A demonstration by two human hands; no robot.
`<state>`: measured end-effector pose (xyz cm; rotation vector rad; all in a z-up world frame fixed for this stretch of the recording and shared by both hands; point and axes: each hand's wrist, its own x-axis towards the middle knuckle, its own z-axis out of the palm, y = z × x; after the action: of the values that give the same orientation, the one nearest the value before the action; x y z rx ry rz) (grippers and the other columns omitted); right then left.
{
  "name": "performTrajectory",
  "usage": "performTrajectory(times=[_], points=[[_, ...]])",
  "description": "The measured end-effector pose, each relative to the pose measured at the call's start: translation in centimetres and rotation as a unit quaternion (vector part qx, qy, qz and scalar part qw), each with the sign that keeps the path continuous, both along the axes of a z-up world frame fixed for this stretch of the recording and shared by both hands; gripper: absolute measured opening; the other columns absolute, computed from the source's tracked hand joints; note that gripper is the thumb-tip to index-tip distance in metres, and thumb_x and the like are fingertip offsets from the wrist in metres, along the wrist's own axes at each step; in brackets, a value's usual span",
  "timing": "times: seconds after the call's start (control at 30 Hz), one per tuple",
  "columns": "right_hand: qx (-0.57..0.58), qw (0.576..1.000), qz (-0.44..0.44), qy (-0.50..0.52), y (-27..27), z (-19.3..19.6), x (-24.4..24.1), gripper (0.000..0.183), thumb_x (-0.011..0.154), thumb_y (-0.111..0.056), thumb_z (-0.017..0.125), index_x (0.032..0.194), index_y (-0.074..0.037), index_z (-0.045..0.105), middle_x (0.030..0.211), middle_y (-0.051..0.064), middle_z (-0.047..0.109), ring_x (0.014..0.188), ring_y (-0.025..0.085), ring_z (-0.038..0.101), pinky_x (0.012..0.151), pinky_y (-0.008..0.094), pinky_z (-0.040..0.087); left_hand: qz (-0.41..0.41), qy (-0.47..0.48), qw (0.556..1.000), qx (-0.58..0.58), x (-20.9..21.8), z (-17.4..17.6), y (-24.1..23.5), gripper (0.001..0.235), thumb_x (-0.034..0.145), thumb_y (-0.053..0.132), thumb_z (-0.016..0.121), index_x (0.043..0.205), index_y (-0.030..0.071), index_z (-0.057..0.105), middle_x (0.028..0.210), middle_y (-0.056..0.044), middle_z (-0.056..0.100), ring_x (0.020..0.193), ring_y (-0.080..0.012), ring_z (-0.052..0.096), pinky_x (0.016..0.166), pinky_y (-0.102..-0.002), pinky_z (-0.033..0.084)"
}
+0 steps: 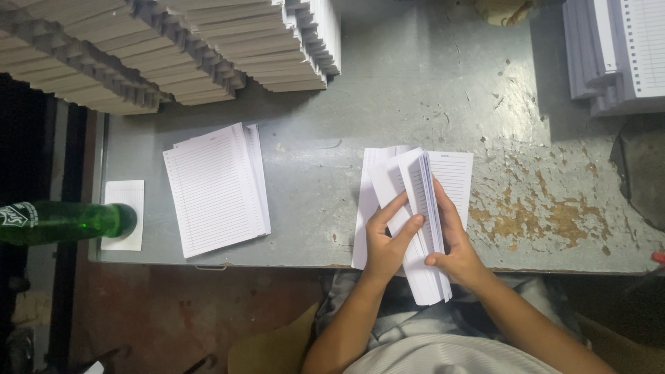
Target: Counting and organizing stacks of printed paper sheets on a workbench in a print shop.
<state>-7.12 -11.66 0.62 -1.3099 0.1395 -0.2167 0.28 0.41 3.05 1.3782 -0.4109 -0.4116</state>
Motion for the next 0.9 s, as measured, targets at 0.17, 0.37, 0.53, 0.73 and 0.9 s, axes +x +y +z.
performTrajectory(times=[0.17, 0.37, 0.53, 0.73, 0.9], points=[[0.002, 1.0, 0.0, 0.0, 0.0, 0.0, 0.0, 0.134, 0.058, -0.052, 0.083, 0.159, -0.013, 0.003, 0.167, 0.023, -0.002, 0.149, 0.048, -0.003, 0.116, 0.064, 0.012, 0.0, 0.003, 1.0, -0.001, 0.0, -0.3, 0.1, 0.047, 0.095, 0.02, 0.072, 0.138, 0.005, 0.062, 0.122, -0.016, 0.067, 0.123, -0.0281, 0.061, 0.105, -0.046, 0.045], [0.001, 1.0, -0.001, 0.0, 0.0, -0.1, -0.1, 0.134, 0.058, -0.052, 0.083, 0.159, -0.014, 0.003, 0.167, 0.022, -0.002, 0.15, 0.046, -0.003, 0.117, 0.062, 0.012, -0.001, 0.006, 1.0, -0.007, -0.1, -0.3, 0.0, 0.05, 0.094, 0.018, 0.072, 0.141, 0.004, 0.06, 0.126, -0.018, 0.066, 0.126, -0.0299, 0.06, 0.106, -0.046, 0.044], [0.003, 1.0, -0.003, 0.002, 0.1, 0.1, -0.1, 0.134, 0.058, -0.052, 0.083, 0.159, -0.014, 0.004, 0.167, 0.021, -0.001, 0.15, 0.045, -0.003, 0.118, 0.061, 0.012, 0.013, -0.008, 1.0, -0.006, -0.2, 0.6, 0.0, 0.058, 0.096, 0.017, 0.069, 0.148, 0.0, 0.049, 0.136, -0.025, 0.06, 0.133, -0.0331, 0.052, 0.11, -0.051, 0.04], [-0.039, 0.999, 0.003, -0.011, 0.3, 1.3, 0.3, 0.131, 0.059, -0.051, 0.082, 0.158, -0.013, 0.005, 0.168, 0.021, -0.004, 0.15, 0.047, -0.003, 0.117, 0.063, 0.011, 0.001, -0.049, 0.999, 0.005, -0.2, -1.6, 0.0, 0.042, 0.101, 0.013, 0.059, 0.142, 0.005, 0.058, 0.136, -0.022, 0.06, 0.133, -0.035, 0.055, 0.111, -0.05, 0.041], [-0.063, 0.998, 0.0, -0.021, 0.3, 1.1, 0.3, 0.128, 0.061, -0.05, 0.082, 0.158, -0.013, 0.007, 0.168, 0.019, -0.005, 0.151, 0.044, -0.004, 0.118, 0.062, 0.011, -0.004, -0.064, 0.998, -0.009, -0.3, -2.5, -0.3, 0.058, 0.091, 0.031, 0.075, 0.141, 0.006, 0.061, 0.136, -0.018, 0.061, 0.132, -0.0327, 0.057, 0.112, -0.047, 0.042]])
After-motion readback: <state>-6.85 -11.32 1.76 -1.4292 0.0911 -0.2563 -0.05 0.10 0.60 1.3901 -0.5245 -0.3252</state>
